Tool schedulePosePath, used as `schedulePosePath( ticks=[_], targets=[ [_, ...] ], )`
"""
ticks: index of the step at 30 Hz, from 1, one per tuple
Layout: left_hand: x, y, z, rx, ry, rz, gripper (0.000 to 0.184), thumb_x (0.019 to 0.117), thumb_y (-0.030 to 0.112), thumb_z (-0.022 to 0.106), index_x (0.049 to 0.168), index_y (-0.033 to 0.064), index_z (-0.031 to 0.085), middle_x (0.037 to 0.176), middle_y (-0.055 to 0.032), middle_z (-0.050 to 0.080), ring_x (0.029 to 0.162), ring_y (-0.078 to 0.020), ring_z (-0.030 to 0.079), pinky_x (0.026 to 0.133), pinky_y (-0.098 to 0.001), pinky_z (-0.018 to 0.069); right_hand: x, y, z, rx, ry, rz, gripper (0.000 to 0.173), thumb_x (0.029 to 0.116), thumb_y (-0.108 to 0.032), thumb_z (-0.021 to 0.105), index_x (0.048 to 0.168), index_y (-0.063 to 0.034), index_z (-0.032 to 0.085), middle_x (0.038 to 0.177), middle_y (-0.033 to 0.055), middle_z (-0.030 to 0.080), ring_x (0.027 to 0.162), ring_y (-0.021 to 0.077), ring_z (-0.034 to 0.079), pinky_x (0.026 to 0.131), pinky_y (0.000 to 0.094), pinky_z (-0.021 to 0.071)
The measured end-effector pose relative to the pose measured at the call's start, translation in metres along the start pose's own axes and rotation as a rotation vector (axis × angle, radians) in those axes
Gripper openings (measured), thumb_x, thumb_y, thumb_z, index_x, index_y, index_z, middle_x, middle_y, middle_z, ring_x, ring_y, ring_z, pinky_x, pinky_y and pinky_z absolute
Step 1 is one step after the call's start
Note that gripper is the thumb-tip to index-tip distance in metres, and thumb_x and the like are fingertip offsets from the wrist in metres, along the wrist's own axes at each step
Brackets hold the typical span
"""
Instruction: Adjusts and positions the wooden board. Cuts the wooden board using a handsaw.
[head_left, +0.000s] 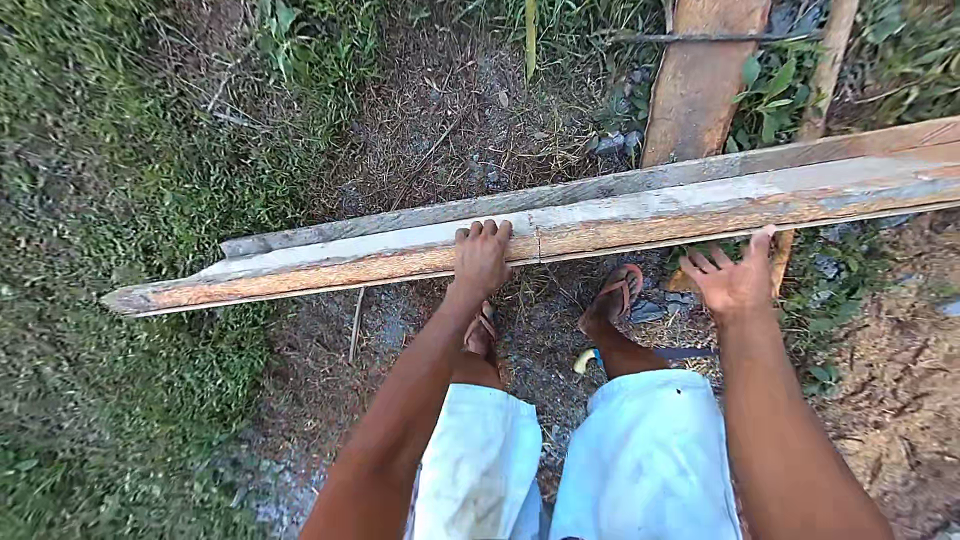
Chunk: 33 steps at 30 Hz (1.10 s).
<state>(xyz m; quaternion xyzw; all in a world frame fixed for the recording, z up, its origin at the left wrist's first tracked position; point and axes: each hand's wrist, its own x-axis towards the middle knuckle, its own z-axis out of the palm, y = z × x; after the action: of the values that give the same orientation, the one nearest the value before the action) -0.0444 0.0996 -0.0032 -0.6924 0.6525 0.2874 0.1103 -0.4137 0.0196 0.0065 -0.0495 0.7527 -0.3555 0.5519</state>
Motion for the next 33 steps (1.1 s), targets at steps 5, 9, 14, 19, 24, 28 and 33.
schedulePosePath(
  ticks=[5, 9, 14, 19, 24, 28, 33],
  targets=[
    [-0.019, 0.007, 0.022, -0.028, 0.068, 0.013, 0.058, 0.0727, 0.018, 0.085, 0.127, 0.0154, 0.066, 0.109, -0.0147, 0.068, 0.103, -0.0381, 0.064, 0.086, -0.0579, 0.0489, 0.007, 0.001, 0.014, 0.134, 0.0, 0.078, 0.082, 0.0983, -0.075, 0.038, 0.16, -0.0215, 0.029, 0.159, 0.0092, 0.043, 0.143, 0.0305, 0.047, 0.112, 0.0571, 0.0459],
    [-0.025, 0.006, 0.027, -0.035, 0.06, -0.002, 0.061, 0.0725, 0.02, 0.085, 0.13, 0.0165, 0.065, 0.111, -0.0149, 0.067, 0.104, -0.0376, 0.063, 0.088, -0.0581, 0.0479, 0.006, 0.011, 0.001, 0.146, -0.003, 0.107, 0.083, 0.0991, -0.072, 0.043, 0.162, -0.0206, 0.024, 0.163, 0.0119, 0.037, 0.146, 0.0323, 0.044, 0.114, 0.056, 0.0451],
    [-0.014, 0.008, 0.024, -0.016, -0.006, -0.03, 0.07, 0.0697, 0.022, 0.087, 0.136, 0.018, 0.063, 0.116, -0.0149, 0.067, 0.109, -0.0381, 0.063, 0.094, -0.0593, 0.0474, 0.032, 0.014, -0.012, 0.321, -0.121, 0.042, 0.076, 0.1013, -0.07, 0.037, 0.161, -0.024, 0.027, 0.159, 0.009, 0.043, 0.143, 0.0305, 0.047, 0.113, 0.0588, 0.0437],
    [-0.019, 0.007, 0.025, 0.027, -0.022, -0.052, 0.066, 0.0688, 0.022, 0.087, 0.131, 0.0155, 0.066, 0.114, -0.015, 0.067, 0.107, -0.0379, 0.063, 0.094, -0.0592, 0.0477, 0.051, 0.023, -0.017, 0.389, -0.298, 0.029, 0.072, 0.1014, -0.07, 0.038, 0.158, -0.0244, 0.033, 0.156, 0.0073, 0.047, 0.143, 0.0284, 0.047, 0.115, 0.0573, 0.0423],
    [-0.017, 0.014, 0.028, 0.053, -0.063, -0.089, 0.067, 0.0683, 0.026, 0.089, 0.13, 0.0128, 0.066, 0.118, -0.0181, 0.067, 0.111, -0.04, 0.063, 0.098, -0.0603, 0.0466, 0.058, 0.007, -0.027, 0.362, -0.189, 0.04, 0.058, 0.1073, -0.053, 0.044, 0.153, -0.0188, 0.037, 0.15, 0.0099, 0.052, 0.137, 0.0272, 0.053, 0.112, 0.0521, 0.0464],
    [-0.02, 0.014, 0.034, 0.075, -0.07, -0.108, 0.068, 0.0686, 0.032, 0.089, 0.13, 0.0129, 0.066, 0.121, -0.0179, 0.067, 0.113, -0.0403, 0.063, 0.1, -0.0602, 0.0455, 0.064, -0.002, -0.018, 0.394, -0.044, 0.024, 0.051, 0.1068, -0.042, 0.053, 0.148, -0.0124, 0.043, 0.14, 0.0132, 0.06, 0.128, 0.0278, 0.061, 0.107, 0.0517, 0.0524],
    [-0.016, 0.017, 0.027, 0.1, -0.113, -0.15, 0.068, 0.0678, 0.03, 0.088, 0.129, 0.0127, 0.066, 0.117, -0.0197, 0.067, 0.111, -0.042, 0.063, 0.1, -0.0605, 0.0452, 0.07, -0.016, -0.002, 0.418, 0.174, 0.029, 0.059, 0.0994, -0.029, 0.07, 0.149, -0.0134, 0.042, 0.133, 0.0149, 0.063, 0.119, 0.0294, 0.065, 0.098, 0.0527, 0.0574]
  ],
)
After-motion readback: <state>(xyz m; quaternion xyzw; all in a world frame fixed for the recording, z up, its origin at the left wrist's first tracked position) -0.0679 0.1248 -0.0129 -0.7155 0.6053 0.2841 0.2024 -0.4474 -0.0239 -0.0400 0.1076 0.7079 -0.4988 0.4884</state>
